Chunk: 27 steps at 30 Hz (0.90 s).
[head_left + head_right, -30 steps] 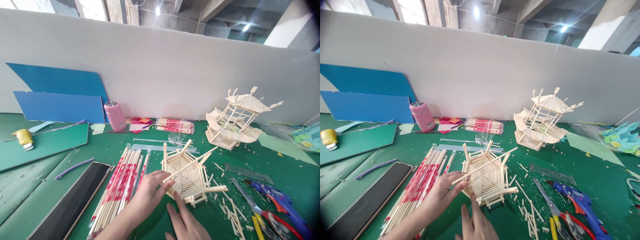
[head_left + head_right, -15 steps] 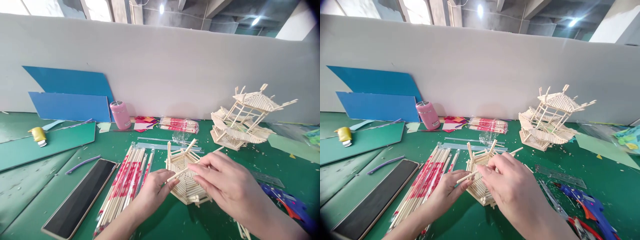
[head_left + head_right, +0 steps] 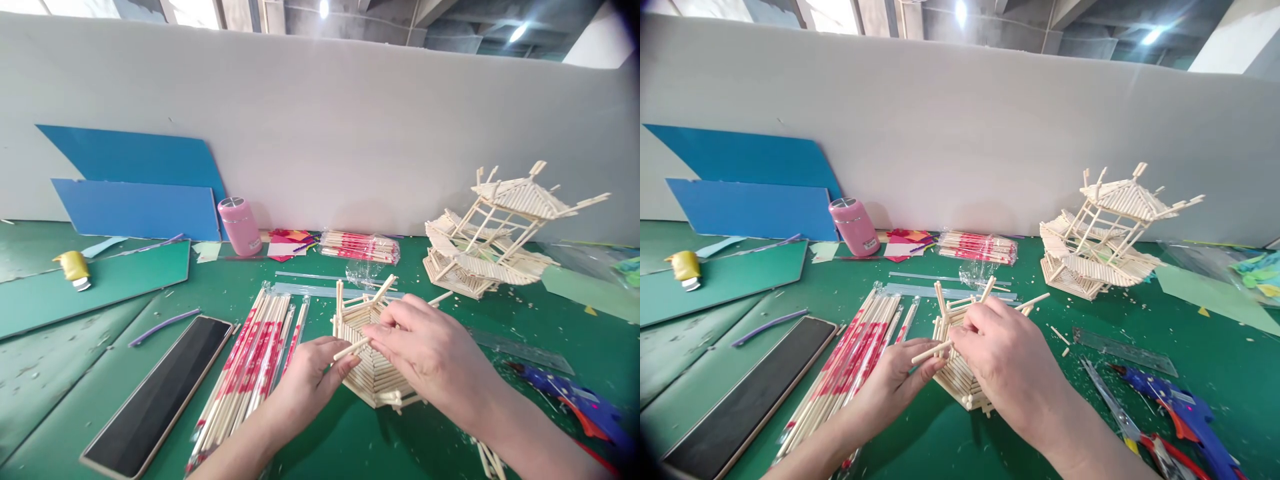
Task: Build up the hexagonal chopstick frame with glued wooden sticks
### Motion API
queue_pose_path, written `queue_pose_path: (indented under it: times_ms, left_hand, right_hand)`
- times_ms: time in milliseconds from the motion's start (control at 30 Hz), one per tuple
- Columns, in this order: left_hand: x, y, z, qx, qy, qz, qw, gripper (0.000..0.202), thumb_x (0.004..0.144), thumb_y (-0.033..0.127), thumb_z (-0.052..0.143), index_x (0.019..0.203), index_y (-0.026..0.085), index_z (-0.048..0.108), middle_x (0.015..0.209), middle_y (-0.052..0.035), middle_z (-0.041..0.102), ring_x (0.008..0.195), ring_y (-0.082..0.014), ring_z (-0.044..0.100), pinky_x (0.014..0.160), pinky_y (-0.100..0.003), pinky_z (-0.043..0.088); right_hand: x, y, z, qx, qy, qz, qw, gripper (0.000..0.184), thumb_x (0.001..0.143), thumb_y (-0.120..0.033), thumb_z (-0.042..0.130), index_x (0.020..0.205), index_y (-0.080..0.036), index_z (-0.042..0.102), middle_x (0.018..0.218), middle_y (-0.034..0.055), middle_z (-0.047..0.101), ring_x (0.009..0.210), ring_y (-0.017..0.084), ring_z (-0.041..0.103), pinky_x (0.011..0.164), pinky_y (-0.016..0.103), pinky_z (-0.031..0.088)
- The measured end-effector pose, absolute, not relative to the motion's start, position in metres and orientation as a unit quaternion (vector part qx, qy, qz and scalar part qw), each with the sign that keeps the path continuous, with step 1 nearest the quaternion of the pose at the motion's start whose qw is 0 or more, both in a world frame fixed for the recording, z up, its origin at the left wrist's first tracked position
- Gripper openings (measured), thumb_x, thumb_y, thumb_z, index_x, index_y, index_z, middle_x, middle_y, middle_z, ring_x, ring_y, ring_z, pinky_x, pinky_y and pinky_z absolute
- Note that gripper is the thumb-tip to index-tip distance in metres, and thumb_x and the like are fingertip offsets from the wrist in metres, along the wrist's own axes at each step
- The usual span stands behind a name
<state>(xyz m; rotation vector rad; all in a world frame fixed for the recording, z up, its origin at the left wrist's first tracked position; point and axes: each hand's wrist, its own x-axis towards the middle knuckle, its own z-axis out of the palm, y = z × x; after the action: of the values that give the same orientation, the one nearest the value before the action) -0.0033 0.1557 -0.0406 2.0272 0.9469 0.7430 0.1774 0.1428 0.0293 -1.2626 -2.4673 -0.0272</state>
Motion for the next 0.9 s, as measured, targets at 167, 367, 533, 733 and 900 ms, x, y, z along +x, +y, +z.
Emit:
queue_pose_path:
  times_ms: [167, 367, 533, 733, 900]
  left_hand:
    - [-0.0030, 0.1544, -0.0389, 0.796, 0.374, 0.293, 0.376, 0.023, 0.087, 0.021, 0.041, 0.070, 0.014, 0.054, 0.067, -0.0009, 0.053, 0.063, -0.0113, 0.049, 0.057, -0.021, 0.035]
    - [-0.0022, 0.1552, -0.0385, 0.797, 0.377, 0.291, 0.371, 0.023, 0.087, 0.022, 0.041, 0.070, 0.014, 0.053, 0.066, -0.0008, 0.052, 0.062, -0.0112, 0.048, 0.056, -0.021, 0.034]
    - [-0.0019, 0.1557, -0.0399, 0.799, 0.383, 0.290, 0.362, 0.022, 0.087, 0.022, 0.041, 0.070, 0.014, 0.054, 0.065, -0.0007, 0.052, 0.061, -0.0113, 0.048, 0.055, -0.021, 0.033]
    - [-0.0026, 0.1554, -0.0383, 0.800, 0.383, 0.294, 0.356, 0.024, 0.088, 0.022, 0.040, 0.069, 0.015, 0.053, 0.064, 0.0003, 0.051, 0.060, -0.0110, 0.047, 0.054, -0.021, 0.033]
    - [-0.0021, 0.1553, -0.0379, 0.801, 0.388, 0.296, 0.347, 0.026, 0.088, 0.022, 0.040, 0.066, 0.015, 0.052, 0.061, 0.0015, 0.048, 0.057, -0.0106, 0.046, 0.052, -0.021, 0.032]
  right_hand:
    - [0.1763, 0.1430, 0.0301, -0.451, -0.874, -0.008, 0.182, 0.016, 0.075, -0.004, 0.053, 0.075, -0.019, 0.060, 0.068, -0.0001, 0.046, 0.068, 0.014, 0.040, 0.055, 0.026, 0.032]
    - [0.1762, 0.1454, 0.0299, -0.452, -0.872, -0.011, 0.186, 0.019, 0.074, -0.003, 0.053, 0.078, -0.019, 0.061, 0.068, 0.0001, 0.047, 0.069, 0.014, 0.041, 0.056, 0.026, 0.032]
    - [0.1757, 0.1454, 0.0306, -0.453, -0.873, -0.006, 0.182, 0.019, 0.074, -0.004, 0.052, 0.079, -0.020, 0.062, 0.068, 0.0002, 0.047, 0.069, 0.015, 0.041, 0.057, 0.026, 0.033]
    - [0.1748, 0.1451, 0.0316, -0.446, -0.874, -0.007, 0.192, 0.017, 0.079, -0.009, 0.049, 0.077, -0.019, 0.063, 0.068, 0.0012, 0.049, 0.069, 0.015, 0.042, 0.057, 0.026, 0.033]
    - [0.1747, 0.1454, 0.0315, -0.444, -0.875, -0.007, 0.193, 0.018, 0.079, -0.008, 0.049, 0.080, -0.019, 0.063, 0.068, 0.0015, 0.050, 0.068, 0.015, 0.043, 0.057, 0.027, 0.034]
